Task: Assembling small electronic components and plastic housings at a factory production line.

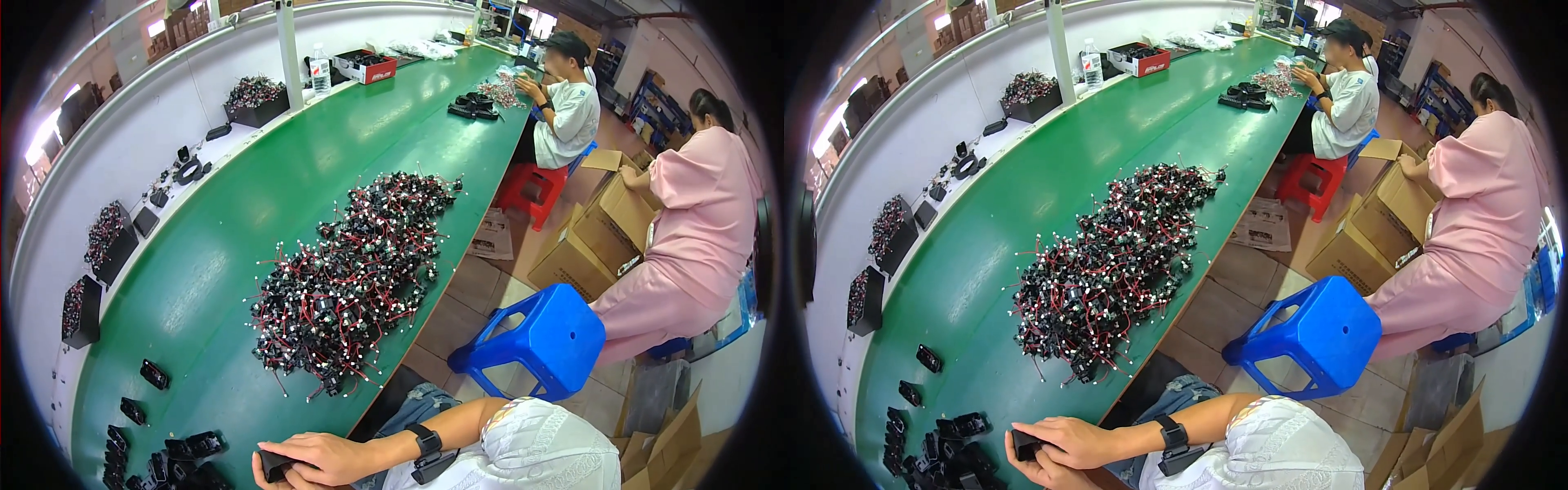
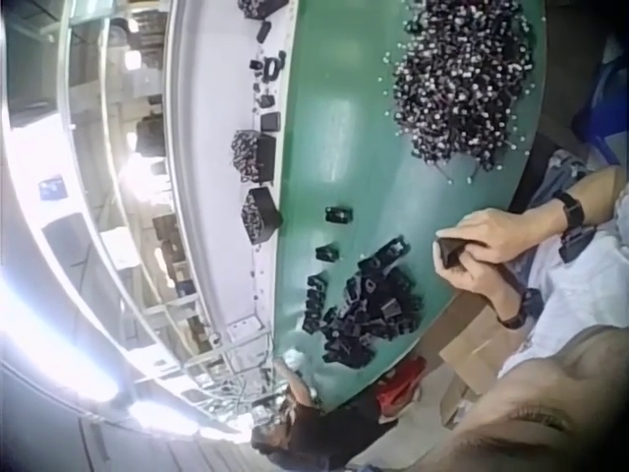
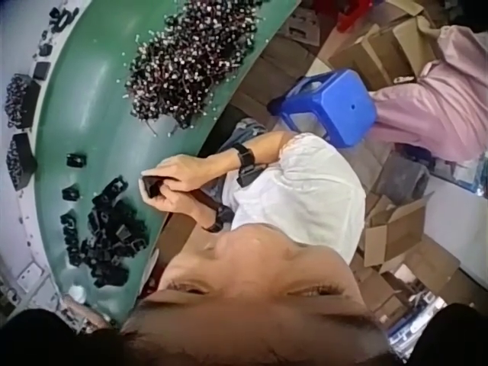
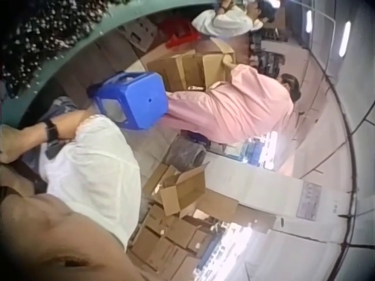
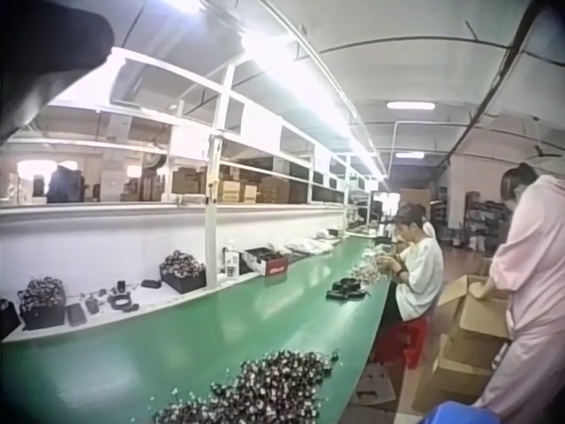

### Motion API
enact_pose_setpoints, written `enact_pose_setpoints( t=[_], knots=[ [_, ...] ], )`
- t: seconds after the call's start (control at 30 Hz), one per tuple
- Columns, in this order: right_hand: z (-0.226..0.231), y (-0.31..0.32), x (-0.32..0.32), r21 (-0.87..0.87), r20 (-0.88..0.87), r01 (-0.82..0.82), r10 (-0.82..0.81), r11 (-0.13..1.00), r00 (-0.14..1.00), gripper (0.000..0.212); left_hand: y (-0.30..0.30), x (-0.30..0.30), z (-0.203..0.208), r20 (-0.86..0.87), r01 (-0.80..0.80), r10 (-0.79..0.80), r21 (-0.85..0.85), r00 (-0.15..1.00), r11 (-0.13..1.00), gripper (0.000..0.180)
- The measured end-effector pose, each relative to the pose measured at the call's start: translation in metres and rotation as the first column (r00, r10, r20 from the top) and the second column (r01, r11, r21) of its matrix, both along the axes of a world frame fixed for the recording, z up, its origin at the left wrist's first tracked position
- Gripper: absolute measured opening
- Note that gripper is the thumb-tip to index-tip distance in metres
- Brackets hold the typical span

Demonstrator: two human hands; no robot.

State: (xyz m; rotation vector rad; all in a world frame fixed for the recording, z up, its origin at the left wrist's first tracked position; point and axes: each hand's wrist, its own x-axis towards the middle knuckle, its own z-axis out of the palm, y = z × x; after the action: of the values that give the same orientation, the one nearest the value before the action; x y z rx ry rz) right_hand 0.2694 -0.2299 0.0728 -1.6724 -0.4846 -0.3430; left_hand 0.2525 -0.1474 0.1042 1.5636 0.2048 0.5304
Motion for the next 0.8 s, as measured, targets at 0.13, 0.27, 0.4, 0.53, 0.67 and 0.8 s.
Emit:
enact_pose_setpoints(
  t=[0.13,0.27,0.4,0.53,0.67,0.8],
  knots=[
    [-0.003,-0.005,0.005,-0.058,-0.038,-0.012,0.01,0.998,0.999,0.055,0.009,0.002,-0.017,0.026,0.164,-0.162,-0.199,0.986,0.966,0.051],
    [0.005,-0.011,0.009,-0.051,-0.062,-0.019,0.016,0.998,0.998,0.052,0.009,0.003,-0.026,0.033,0.199,-0.197,-0.188,0.98,0.962,0.059],
    [0.01,-0.016,0.01,-0.009,-0.082,-0.002,0.001,1.0,0.997,0.048,0.014,0.004,-0.04,0.128,0.313,-0.291,-0.213,0.948,0.925,0.061],
    [0.009,-0.015,0.014,0.16,-0.156,-0.078,0.103,0.984,0.982,0.047,0.005,-0.007,-0.002,0.039,0.303,-0.301,-0.045,0.953,0.952,0.058],
    [0.017,-0.031,0.019,0.459,-0.491,-0.016,0.269,0.889,0.828,0.041,-0.001,0.007,-0.013,0.15,0.29,-0.279,-0.058,0.948,0.955,0.063],
    [0.04,-0.052,0.018,0.152,-0.41,-0.024,0.085,0.988,0.908,0.026,-0.003,0.017,-0.009,0.224,0.463,-0.432,-0.105,0.873,0.88,0.06]
  ],
)
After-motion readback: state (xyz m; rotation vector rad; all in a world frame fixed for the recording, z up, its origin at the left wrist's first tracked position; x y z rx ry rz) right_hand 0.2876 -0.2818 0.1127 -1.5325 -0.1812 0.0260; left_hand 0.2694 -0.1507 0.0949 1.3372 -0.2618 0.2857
